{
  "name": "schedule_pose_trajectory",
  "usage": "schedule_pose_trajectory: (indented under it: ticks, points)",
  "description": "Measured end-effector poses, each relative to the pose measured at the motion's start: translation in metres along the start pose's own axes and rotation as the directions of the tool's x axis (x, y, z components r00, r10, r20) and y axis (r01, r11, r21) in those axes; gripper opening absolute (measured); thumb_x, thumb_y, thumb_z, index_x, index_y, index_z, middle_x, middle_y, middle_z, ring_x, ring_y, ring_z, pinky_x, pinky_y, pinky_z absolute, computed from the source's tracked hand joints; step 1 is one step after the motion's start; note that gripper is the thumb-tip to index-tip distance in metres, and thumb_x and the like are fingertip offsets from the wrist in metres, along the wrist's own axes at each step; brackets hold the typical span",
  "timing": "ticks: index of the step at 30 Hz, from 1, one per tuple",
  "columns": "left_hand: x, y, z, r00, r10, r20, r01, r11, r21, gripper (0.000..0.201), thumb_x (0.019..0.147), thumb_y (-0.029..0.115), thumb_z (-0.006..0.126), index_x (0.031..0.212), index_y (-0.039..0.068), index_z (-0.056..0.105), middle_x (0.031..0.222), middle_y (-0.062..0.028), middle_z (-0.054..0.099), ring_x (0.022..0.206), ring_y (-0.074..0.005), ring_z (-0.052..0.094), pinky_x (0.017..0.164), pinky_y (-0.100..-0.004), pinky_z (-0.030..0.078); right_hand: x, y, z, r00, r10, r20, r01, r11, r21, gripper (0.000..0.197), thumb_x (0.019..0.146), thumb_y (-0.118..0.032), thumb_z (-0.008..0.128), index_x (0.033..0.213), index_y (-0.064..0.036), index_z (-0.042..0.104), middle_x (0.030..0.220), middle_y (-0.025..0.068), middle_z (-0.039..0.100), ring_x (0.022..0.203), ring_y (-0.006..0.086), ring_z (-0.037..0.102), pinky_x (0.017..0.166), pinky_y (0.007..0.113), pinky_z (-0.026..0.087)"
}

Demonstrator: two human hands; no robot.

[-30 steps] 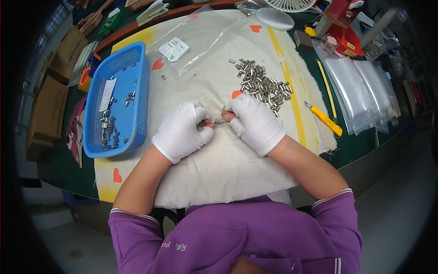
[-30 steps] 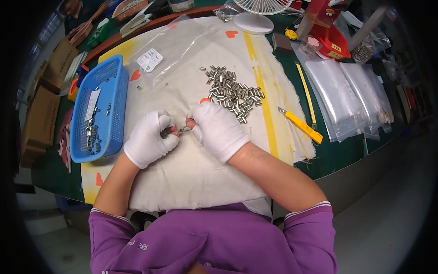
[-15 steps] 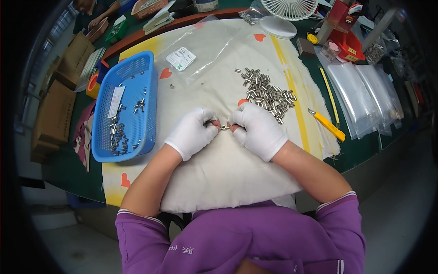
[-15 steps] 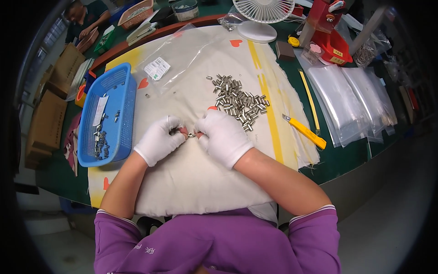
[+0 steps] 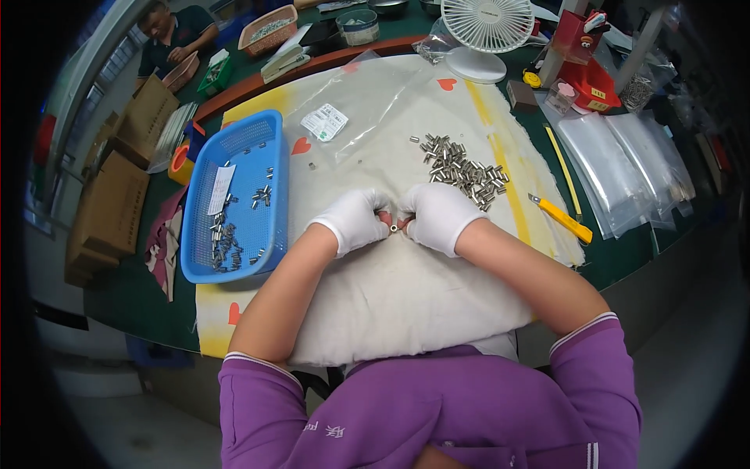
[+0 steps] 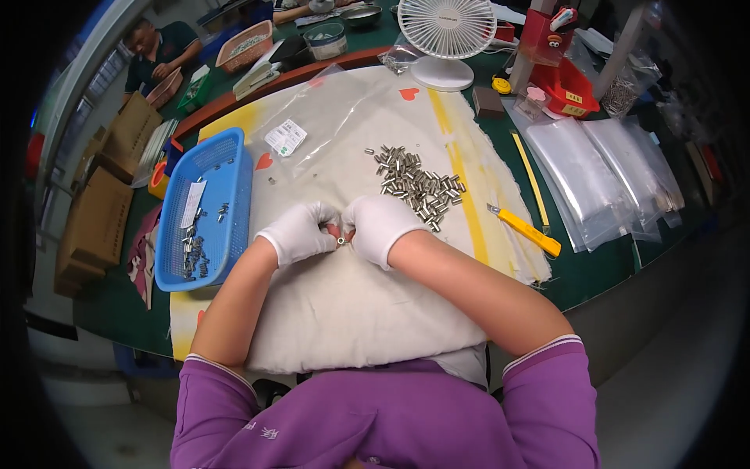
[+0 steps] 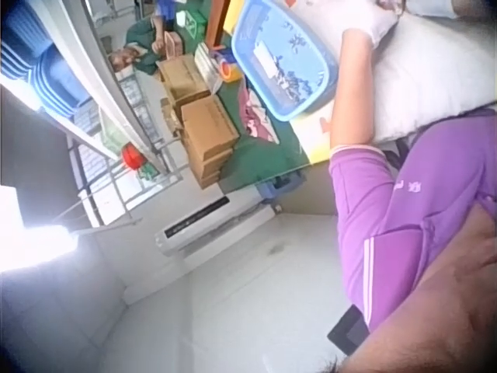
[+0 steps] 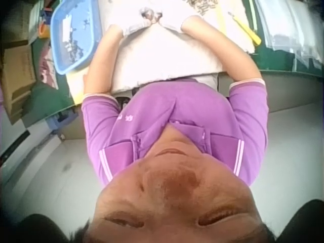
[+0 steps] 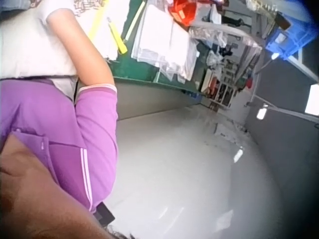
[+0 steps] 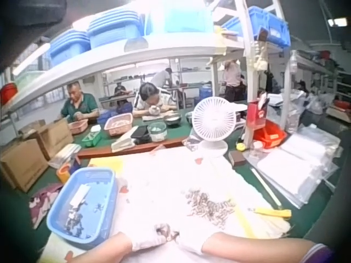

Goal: The person assembles small metal components by hand on a padded surface.

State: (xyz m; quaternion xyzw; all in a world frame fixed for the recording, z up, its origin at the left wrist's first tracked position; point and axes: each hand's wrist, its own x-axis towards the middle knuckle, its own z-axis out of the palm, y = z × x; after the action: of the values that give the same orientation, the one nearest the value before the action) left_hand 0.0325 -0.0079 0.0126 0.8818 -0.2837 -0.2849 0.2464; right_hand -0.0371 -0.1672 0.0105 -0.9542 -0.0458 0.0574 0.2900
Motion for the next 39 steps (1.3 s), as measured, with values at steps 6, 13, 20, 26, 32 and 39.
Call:
schedule_pose_trajectory:
  ticks: [6, 13, 20, 26, 32, 39]
  points:
    - [-0.015, -0.010, 0.007, 0.994, 0.101, -0.044, -0.108, 0.976, -0.190, 0.023, 0.072, 0.008, 0.071, 0.093, 0.002, 0.064, 0.072, 0.0002, 0.052, 0.067, -0.0099, 0.049, 0.065, -0.0257, 0.045, -0.011, 0.009, 0.009, 0.996, -0.018, -0.092, 0.020, 1.000, 0.019, 0.013, 0.076, -0.016, 0.064, 0.084, -0.0077, 0.070, 0.081, 0.0172, 0.066, 0.076, 0.0334, 0.064, 0.070, 0.039, 0.052]
    - [-0.027, 0.007, 0.021, 0.930, 0.275, -0.242, -0.253, 0.960, 0.120, 0.020, 0.072, 0.008, 0.070, 0.089, 0.000, 0.065, 0.081, -0.0145, 0.059, 0.074, -0.0282, 0.058, 0.070, -0.0350, 0.048, -0.022, 0.007, 0.018, 0.985, -0.052, -0.164, 0.059, 0.997, 0.043, 0.012, 0.078, -0.015, 0.061, 0.081, -0.0066, 0.068, 0.080, 0.0189, 0.065, 0.078, 0.0374, 0.064, 0.071, 0.045, 0.052]
    - [-0.030, 0.004, 0.016, 0.853, 0.304, -0.423, -0.269, 0.953, 0.141, 0.010, 0.074, 0.004, 0.065, 0.084, 0.002, 0.062, 0.079, -0.0126, 0.058, 0.070, -0.0254, 0.058, 0.066, -0.0334, 0.048, -0.016, 0.011, 0.023, 0.974, -0.153, -0.167, 0.151, 0.988, -0.020, 0.011, 0.078, -0.013, 0.062, 0.084, -0.0060, 0.067, 0.080, 0.0187, 0.064, 0.078, 0.0366, 0.063, 0.071, 0.044, 0.051]
    - [-0.046, 0.005, -0.023, 0.570, 0.360, -0.738, -0.275, 0.931, 0.241, 0.010, 0.077, -0.004, 0.061, 0.083, 0.003, 0.056, 0.079, -0.0100, 0.057, 0.067, -0.0202, 0.058, 0.063, -0.0290, 0.046, -0.007, 0.023, 0.035, 0.889, -0.257, -0.378, 0.240, 0.966, -0.091, 0.010, 0.077, -0.012, 0.060, 0.083, -0.0052, 0.064, 0.077, 0.0177, 0.060, 0.077, 0.0362, 0.060, 0.069, 0.044, 0.049]
    - [-0.087, -0.070, -0.065, 0.475, 0.115, -0.872, 0.265, 0.927, 0.266, 0.017, 0.078, -0.005, 0.059, 0.094, 0.002, 0.061, 0.087, -0.0120, 0.058, 0.078, -0.0255, 0.060, 0.073, -0.0334, 0.048, -0.011, 0.019, 0.025, 0.793, -0.241, -0.559, 0.285, 0.959, -0.009, 0.008, 0.079, -0.012, 0.060, 0.081, -0.0045, 0.062, 0.078, 0.0170, 0.058, 0.077, 0.0357, 0.058, 0.068, 0.044, 0.047]
    - [-0.097, -0.102, -0.063, 0.552, 0.011, -0.833, 0.329, 0.916, 0.229, 0.027, 0.079, -0.004, 0.059, 0.105, 0.002, 0.062, 0.094, -0.0132, 0.060, 0.081, -0.0249, 0.060, 0.078, -0.0333, 0.048, -0.013, 0.020, 0.006, 0.735, -0.192, -0.650, 0.371, 0.917, 0.149, 0.011, 0.080, -0.014, 0.062, 0.084, -0.0038, 0.063, 0.084, 0.0185, 0.062, 0.079, 0.0360, 0.060, 0.072, 0.042, 0.050]
